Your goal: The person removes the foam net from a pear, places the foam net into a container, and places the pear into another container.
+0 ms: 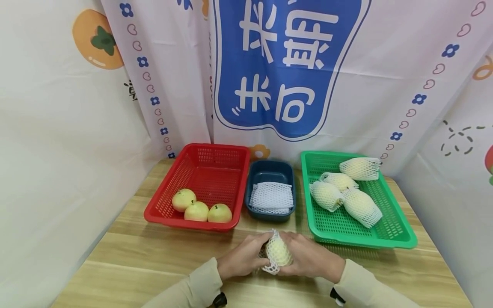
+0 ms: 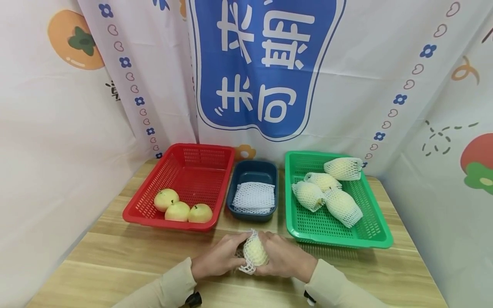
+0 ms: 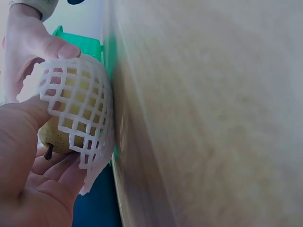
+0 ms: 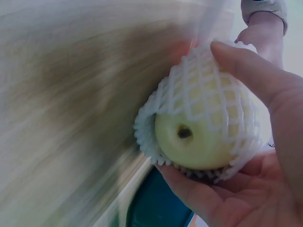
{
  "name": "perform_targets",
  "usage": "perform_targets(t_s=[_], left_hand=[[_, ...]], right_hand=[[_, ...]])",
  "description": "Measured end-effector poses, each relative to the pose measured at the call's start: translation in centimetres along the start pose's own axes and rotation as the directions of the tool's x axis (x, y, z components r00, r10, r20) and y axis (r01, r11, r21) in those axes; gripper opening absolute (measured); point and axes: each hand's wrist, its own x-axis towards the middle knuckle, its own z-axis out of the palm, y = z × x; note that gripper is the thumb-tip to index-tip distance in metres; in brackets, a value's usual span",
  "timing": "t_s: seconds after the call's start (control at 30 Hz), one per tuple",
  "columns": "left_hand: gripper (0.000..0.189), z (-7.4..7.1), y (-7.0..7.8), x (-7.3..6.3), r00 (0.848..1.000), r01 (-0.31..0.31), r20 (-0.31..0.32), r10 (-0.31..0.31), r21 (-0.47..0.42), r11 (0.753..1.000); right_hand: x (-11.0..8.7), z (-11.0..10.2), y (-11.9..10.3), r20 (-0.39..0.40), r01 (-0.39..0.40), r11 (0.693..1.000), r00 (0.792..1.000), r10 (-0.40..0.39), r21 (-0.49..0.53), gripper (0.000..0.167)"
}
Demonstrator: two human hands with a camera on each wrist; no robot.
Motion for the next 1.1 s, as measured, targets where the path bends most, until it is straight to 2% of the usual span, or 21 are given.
perform_targets(t_s=[0.23, 0.43, 0.6, 0.87, 0.97, 1.1], left_hand=[[0.070, -0.4, -0.3, -0.9, 0.999, 0.038, 0.009, -0.038, -0.028, 0.999], [0.071, -0.7, -0.5, -0.9, 0.999, 0.043, 0.008, -0.044, 0.029, 0.999], [0.077, -0.6, -0.2, -0.2, 1.000, 0.008, 0.027, -0.010, 0.051, 0.999], [0.067, -0.7, -0.1, -0.3, 0.999, -0.011, 0.032, 0.010, 0.032, 0.999], [0.060, -0.7, -0.2, -0.5, 1.000, -0.012, 0.022, 0.012, 0.004, 1.000], [0.059, -0.8, -0.4, -0.7, 1.000, -0.006, -0.008, 0.006, -0.015, 1.000]], right_hand=[[-0.4, -0.2, 0.6, 0.036, -0.029, 0.999, 0.999, 0.028, 0.023, 0.070], [-0.4, -0.3, 0.8, 0.012, -0.010, 0.999, 1.000, 0.009, 0.046, 0.058], [-0.1, -0.4, 0.6, 0.007, 0.021, 0.998, 1.000, -0.021, 0.052, 0.058], [-0.3, -0.8, 0.5, 0.028, 0.033, 0.999, 0.999, -0.034, 0.031, 0.067], [-0.4, -0.9, 0.6, 0.025, 0.045, 0.999, 0.999, -0.045, 0.009, 0.060], [-0.5, -1.1, 0.8, 0.019, 0.070, 0.998, 0.997, -0.070, 0.001, 0.039]])
